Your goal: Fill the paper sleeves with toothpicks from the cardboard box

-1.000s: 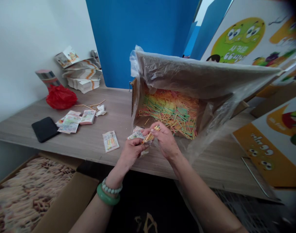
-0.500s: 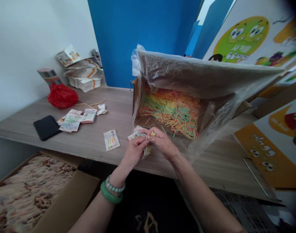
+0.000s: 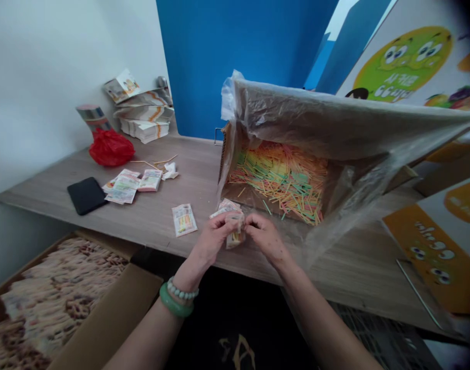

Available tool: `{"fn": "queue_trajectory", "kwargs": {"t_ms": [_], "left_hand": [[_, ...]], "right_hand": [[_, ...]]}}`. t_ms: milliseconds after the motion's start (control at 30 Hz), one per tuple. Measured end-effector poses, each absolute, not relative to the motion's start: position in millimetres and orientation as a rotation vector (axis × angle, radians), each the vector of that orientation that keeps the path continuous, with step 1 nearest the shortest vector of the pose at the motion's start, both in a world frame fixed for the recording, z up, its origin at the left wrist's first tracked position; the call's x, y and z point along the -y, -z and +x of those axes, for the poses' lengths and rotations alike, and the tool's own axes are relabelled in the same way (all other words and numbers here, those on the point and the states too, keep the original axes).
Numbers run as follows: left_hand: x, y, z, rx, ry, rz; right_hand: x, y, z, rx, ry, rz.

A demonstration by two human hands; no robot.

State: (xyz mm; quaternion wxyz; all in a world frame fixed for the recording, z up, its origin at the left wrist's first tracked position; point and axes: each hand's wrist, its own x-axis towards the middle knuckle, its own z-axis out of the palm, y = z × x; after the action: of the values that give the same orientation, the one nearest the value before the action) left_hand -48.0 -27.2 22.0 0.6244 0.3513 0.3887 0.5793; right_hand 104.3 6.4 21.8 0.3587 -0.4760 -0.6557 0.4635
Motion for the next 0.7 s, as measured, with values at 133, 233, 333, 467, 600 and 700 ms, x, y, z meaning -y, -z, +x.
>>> {"fn": "queue_trajectory", "kwargs": {"t_ms": [133, 233, 333, 467, 600, 700], "left_hand": [[30, -18, -69, -1.096, -1.394, 0.776], [23, -15, -94, -1.405, -1.470, 0.959], [11, -11, -116, -1.991, -1.221, 1.476], [1, 2, -135, -2.448, -0.488, 1.857], [-1, 10, -148, -2.420, -0.478, 1.907], [2, 6, -149, -2.444, -0.671, 1.884]], "right_hand": [[-4, -25, 90, 1.818, -1.190, -1.226], [-14, -29, 79, 1.927, -0.893, -1.529], [-28, -27, 67, 2.111, -0.473, -1.875], [-48, -16, 59, 2.210, -0.431, -2.021], [-57, -10, 65, 2.125, -0.568, -2.058], [-56, -13, 75, 2.123, -0.503, -2.035]]}}
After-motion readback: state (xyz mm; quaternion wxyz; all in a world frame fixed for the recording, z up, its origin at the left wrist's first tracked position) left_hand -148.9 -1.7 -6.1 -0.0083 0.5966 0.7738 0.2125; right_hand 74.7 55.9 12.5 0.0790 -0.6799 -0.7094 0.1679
